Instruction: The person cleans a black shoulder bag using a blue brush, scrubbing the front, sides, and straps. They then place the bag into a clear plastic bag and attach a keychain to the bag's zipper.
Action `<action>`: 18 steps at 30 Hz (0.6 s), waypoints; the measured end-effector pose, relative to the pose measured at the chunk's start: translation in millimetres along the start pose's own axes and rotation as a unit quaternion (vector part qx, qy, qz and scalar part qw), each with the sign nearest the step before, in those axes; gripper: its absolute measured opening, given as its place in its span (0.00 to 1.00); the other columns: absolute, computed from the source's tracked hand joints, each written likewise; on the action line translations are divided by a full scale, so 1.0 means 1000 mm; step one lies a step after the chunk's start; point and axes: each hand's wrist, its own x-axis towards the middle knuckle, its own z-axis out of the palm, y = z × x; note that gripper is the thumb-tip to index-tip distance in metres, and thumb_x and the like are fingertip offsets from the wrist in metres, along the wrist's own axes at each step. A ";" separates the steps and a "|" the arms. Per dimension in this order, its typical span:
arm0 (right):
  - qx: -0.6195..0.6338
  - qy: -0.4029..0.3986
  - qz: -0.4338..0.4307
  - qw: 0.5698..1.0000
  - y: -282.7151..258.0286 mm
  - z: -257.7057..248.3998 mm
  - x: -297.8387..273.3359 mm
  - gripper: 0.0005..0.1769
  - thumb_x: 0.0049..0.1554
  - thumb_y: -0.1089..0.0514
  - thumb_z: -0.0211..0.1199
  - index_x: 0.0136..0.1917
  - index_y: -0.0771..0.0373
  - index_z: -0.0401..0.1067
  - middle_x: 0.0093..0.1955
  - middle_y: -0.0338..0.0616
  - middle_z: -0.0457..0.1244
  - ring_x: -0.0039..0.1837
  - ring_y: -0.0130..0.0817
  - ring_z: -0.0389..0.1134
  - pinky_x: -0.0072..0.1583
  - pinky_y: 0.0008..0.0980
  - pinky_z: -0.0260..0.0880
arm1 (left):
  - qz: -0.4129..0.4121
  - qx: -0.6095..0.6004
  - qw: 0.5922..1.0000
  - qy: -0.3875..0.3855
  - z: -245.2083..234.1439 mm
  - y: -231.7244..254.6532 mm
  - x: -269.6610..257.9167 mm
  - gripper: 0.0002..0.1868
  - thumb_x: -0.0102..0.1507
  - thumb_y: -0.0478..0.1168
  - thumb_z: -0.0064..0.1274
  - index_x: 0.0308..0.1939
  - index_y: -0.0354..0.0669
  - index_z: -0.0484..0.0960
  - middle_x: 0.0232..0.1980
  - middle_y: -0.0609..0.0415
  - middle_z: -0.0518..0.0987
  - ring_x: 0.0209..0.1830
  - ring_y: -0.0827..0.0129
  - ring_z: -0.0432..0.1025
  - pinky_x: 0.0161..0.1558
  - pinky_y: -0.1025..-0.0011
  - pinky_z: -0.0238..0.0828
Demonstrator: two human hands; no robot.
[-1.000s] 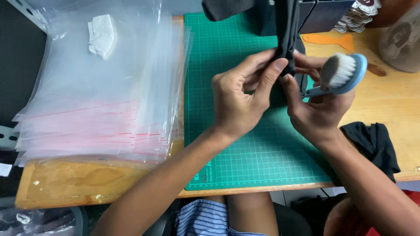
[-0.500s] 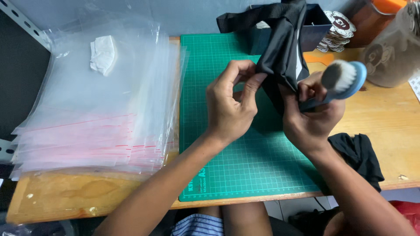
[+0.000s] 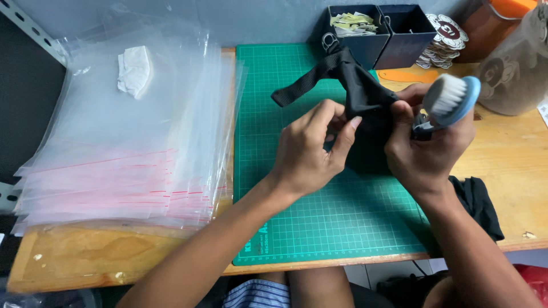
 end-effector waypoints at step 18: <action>0.001 -0.057 -0.027 0.998 -0.007 0.002 0.003 0.04 0.70 0.72 0.62 0.54 0.77 0.68 0.50 0.56 0.65 0.49 0.46 0.66 0.55 0.39 0.63 | 0.103 0.173 0.978 0.061 -0.014 -0.005 0.009 0.10 0.68 0.42 0.58 0.41 0.38 0.82 0.43 0.51 0.76 0.44 0.56 0.71 0.45 0.61 0.70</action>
